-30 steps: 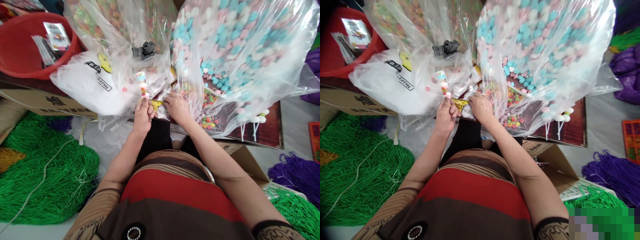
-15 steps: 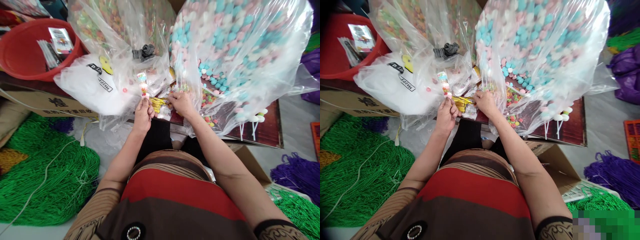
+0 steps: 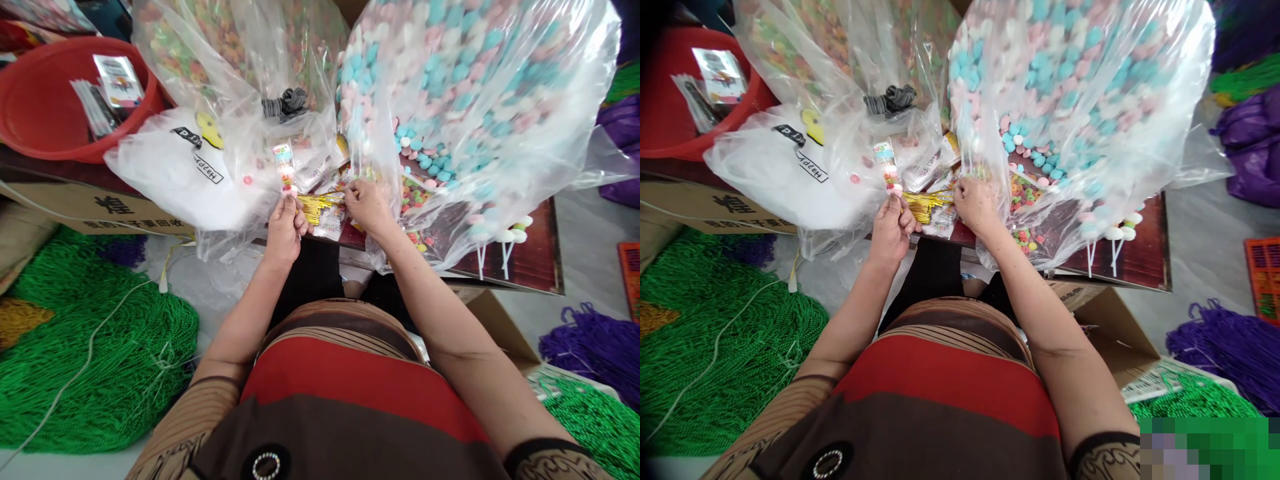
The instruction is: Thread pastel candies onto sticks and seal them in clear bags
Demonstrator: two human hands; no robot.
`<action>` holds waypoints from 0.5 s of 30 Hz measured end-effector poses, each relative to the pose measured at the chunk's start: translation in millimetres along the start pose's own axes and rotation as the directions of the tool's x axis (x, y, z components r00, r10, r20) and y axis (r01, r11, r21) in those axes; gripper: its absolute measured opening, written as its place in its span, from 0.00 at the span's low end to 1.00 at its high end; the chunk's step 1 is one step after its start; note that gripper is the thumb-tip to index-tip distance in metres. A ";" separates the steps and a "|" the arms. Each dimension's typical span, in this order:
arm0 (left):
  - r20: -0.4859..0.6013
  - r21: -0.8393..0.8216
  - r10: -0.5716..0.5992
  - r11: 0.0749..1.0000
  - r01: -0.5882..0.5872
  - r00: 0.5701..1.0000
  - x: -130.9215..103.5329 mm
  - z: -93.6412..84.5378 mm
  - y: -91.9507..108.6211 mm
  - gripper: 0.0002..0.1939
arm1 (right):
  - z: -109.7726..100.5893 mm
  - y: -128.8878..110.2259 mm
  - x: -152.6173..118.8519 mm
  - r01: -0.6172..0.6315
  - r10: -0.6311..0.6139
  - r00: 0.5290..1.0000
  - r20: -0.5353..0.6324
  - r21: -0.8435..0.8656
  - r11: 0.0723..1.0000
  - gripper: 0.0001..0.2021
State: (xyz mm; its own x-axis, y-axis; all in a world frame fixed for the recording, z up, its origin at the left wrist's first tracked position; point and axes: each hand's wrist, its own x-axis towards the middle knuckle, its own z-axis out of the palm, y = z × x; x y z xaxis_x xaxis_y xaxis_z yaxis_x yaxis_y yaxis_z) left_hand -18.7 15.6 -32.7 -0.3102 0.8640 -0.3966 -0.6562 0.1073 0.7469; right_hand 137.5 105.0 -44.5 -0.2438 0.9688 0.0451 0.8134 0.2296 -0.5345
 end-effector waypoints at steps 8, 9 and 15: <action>0.028 0.056 -0.001 0.998 0.000 1.000 -2.1 1.5 -0.7 0.19 | -20.0 5.1 -16.7 -0.072 0.154 0.971 -0.181 0.391 0.917 0.08; 0.033 0.061 -0.005 0.998 0.003 0.999 -3.4 4.3 -1.1 0.19 | -22.3 3.5 -20.9 -0.076 0.178 0.970 -0.164 0.494 0.866 0.08; 0.071 0.056 -0.091 0.995 0.087 0.993 -7.2 26.0 -4.6 0.16 | -37.7 -12.8 -46.0 -0.003 0.201 0.968 -0.152 0.790 0.613 0.13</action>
State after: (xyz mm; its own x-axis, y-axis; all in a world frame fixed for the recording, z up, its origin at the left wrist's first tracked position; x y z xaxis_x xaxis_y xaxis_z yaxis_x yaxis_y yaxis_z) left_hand 4.4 21.7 -19.4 -0.1995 0.8835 -0.4238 -0.6414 0.2092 0.7381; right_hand 158.2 61.0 -8.0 0.0080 0.9979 0.0646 0.0817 0.0637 -0.9946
